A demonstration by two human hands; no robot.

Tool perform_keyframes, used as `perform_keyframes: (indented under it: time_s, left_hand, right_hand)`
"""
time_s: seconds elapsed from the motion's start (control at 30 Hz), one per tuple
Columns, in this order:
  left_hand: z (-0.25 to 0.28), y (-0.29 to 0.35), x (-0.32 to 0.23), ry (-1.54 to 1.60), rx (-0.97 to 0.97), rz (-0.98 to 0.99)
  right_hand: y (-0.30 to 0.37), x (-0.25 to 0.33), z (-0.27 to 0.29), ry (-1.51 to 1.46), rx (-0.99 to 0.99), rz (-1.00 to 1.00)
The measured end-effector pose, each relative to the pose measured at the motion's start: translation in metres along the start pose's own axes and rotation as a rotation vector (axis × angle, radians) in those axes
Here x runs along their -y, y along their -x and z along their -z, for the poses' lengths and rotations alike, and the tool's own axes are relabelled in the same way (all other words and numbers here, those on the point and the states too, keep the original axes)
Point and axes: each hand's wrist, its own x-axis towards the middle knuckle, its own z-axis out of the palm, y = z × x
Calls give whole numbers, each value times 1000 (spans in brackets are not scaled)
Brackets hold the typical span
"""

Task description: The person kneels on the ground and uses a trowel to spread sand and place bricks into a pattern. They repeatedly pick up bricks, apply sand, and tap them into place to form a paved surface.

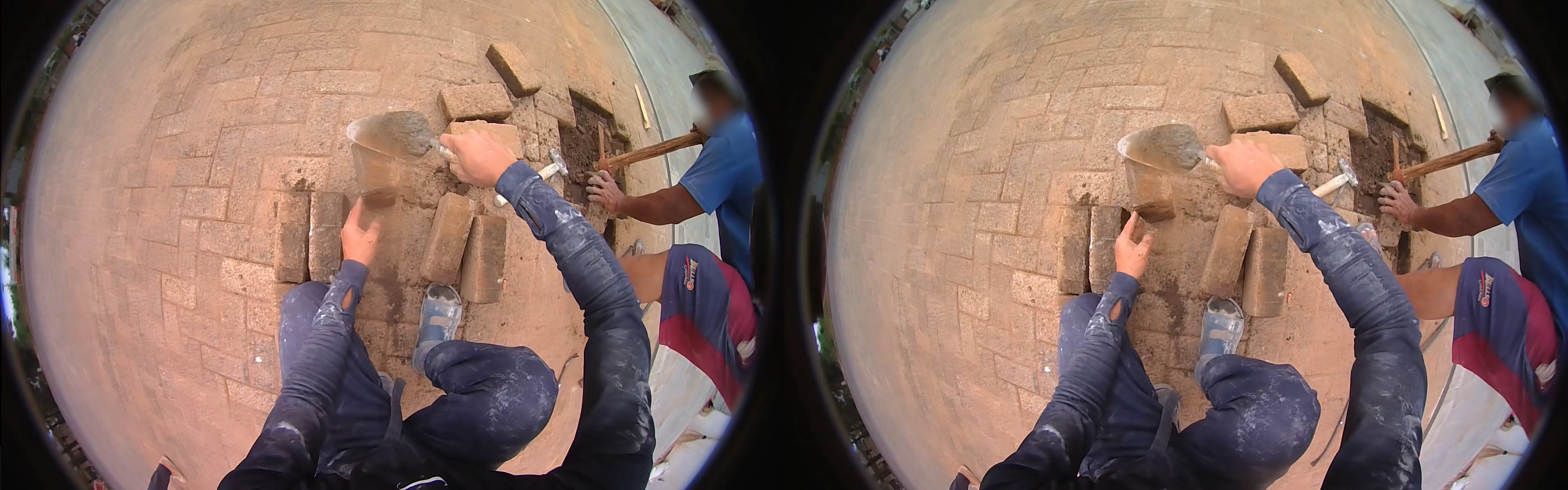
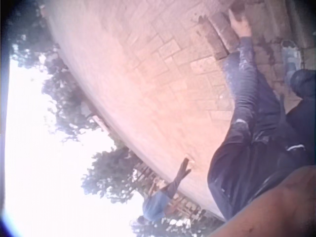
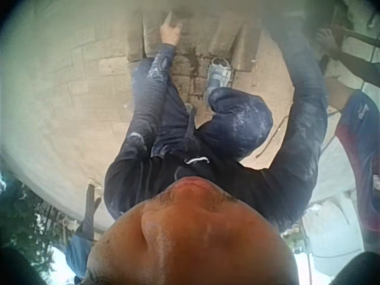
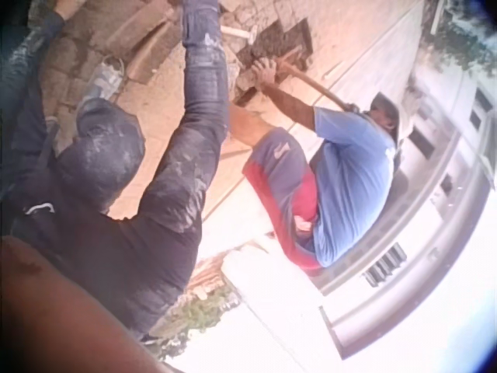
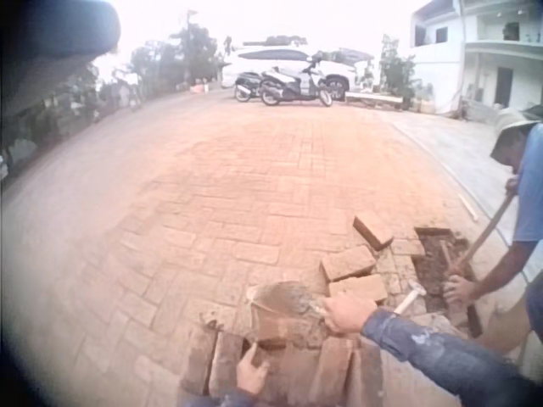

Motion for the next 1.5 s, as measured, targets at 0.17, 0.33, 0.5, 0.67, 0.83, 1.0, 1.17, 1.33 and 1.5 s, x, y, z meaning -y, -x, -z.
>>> perform_keyframes:
  time_s: [0.17, 0.33, 0.5, 0.67, 0.83, 1.0, 1.17, 1.33, 1.5]
  left_hand:
    - [15, -4, 7, 25, 116, 13]
    - [28, -19, 36, 30, 144, 50]
    - [27, -19, 35, 152, -17, 230]
    - [68, -24, 3, 297, -286, 276]
    - [60, -24, -18, 397, -189, 343]
    - [69, -26, -16, 439, -121, 341]
    - [38, -35, -7, 328, -12, 179]
    - [43, -30, -27, 393, -61, 177]
    - [41, -88, -58, 353, -84, 119]
  right_hand:
    - [-10, 3, 5, 84, 45, 46]
    - [-1, 28, 31, 206, 100, 74]
    - [-14, 21, 21, 149, 50, 13]
    - [19, 39, 11, 168, 243, 116]
    - [-14, -9, 8, 28, -67, -38]
    - [32, -4, -21, -43, 96, -45]
    - [6, -31, -30, -140, -117, -100]
    - [48, 4, -95, -279, -120, -192]
    - [73, -4, -101, -332, -225, -257]
